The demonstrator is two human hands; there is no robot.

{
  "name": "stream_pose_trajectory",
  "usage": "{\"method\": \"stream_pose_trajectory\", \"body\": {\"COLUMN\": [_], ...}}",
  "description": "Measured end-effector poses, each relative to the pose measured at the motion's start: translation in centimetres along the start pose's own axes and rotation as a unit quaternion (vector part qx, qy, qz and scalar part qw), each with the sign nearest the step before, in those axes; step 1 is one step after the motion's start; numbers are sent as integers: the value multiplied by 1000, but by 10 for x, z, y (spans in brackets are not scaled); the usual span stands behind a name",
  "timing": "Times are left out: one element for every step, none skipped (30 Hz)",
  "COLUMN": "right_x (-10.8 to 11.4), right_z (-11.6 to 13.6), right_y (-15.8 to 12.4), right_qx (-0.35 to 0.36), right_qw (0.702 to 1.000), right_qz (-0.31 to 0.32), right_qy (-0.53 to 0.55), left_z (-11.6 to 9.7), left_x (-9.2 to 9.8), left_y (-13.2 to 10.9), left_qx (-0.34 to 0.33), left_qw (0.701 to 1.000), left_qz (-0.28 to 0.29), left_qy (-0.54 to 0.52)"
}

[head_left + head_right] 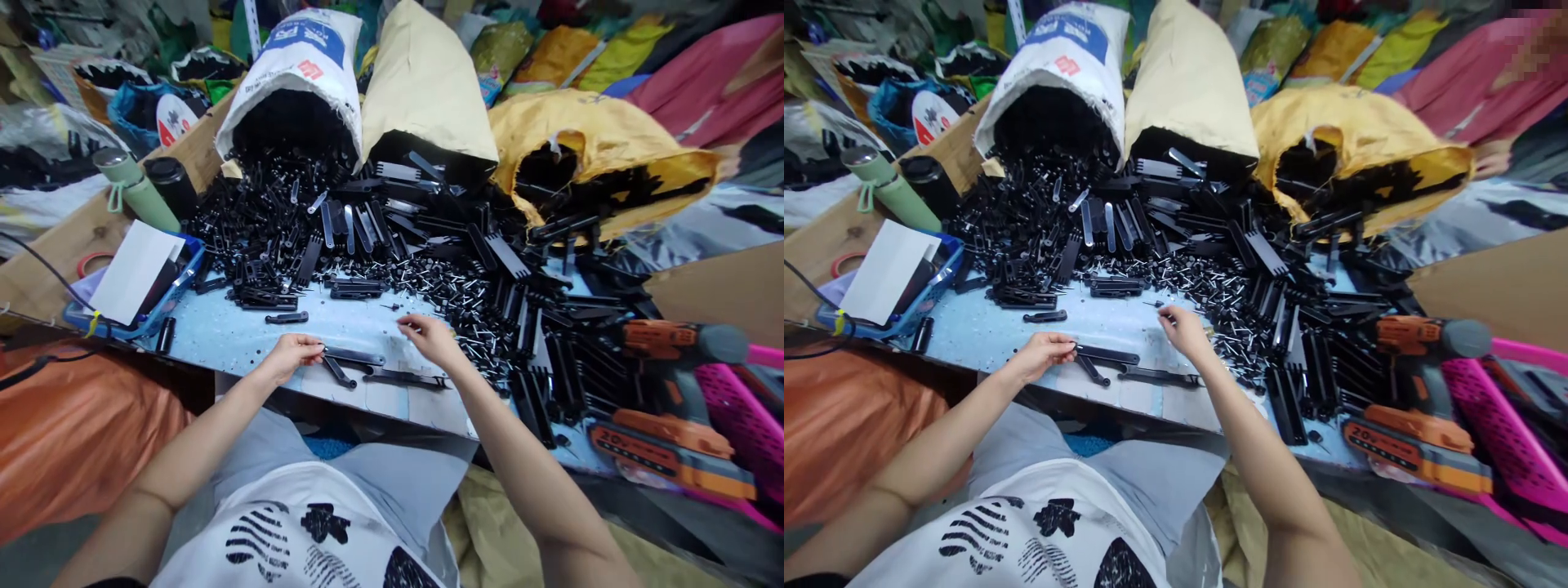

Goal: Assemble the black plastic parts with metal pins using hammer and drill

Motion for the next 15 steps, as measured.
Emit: {"method": "stream_pose_trajectory", "body": {"right_x": [-1,-3,-4,-6,-7,-9,-10,-12,-12,-13,-16,-19,-24,-29,-34], "right_z": [10,22,33,44,53,61,67,71,74,74,72,69,67,65,65], "right_y": [-10,-19,-27,-34,-39,-44,-47,-49,-50,-49,-46,-42,-37,-32,-27], "right_qx": [10,20,30,40,48,54,59,64,72,81,88,97,109,123,135], "right_qw": [998,994,989,984,979,976,975,975,975,976,976,973,968,964,961], "right_qz": [33,69,104,135,163,185,200,208,206,201,200,207,218,228,231], "right_qy": [45,79,102,113,112,100,80,54,27,4,-16,-36,-52,-64,-77], "left_z": [3,4,4,4,2,0,-2,-6,-10,-13,-18,-21,-23,-24,-24], "left_x": [0,0,0,-1,-2,-5,-8,-11,-14,-16,-18,-19,-22,-26,-30], "left_y": [0,0,2,3,4,5,5,4,3,1,-1,-3,-5,-7,-10], "left_qx": [5,5,3,-3,-14,-31,-54,-81,-111,-136,-162,-184,-205,-226,-254], "left_qw": [1000,1000,1000,999,997,993,986,975,960,944,928,915,904,895,876], "left_qz": [-2,-7,-10,-12,-13,-17,-25,-40,-60,-88,-122,-150,-155,-149,-150], "left_qy": [-2,6,20,44,76,114,159,205,248,287,312,328,342,355,381]}}
Point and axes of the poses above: each hand's wrist, its own y-axis towards the middle knuckle, its own x-axis out of the back of the hand, z = x × y, the point moved 7 cm from there along y, towards the middle knuckle, and after that the axes turned 3 degrees about x, right-handed, at the moved point
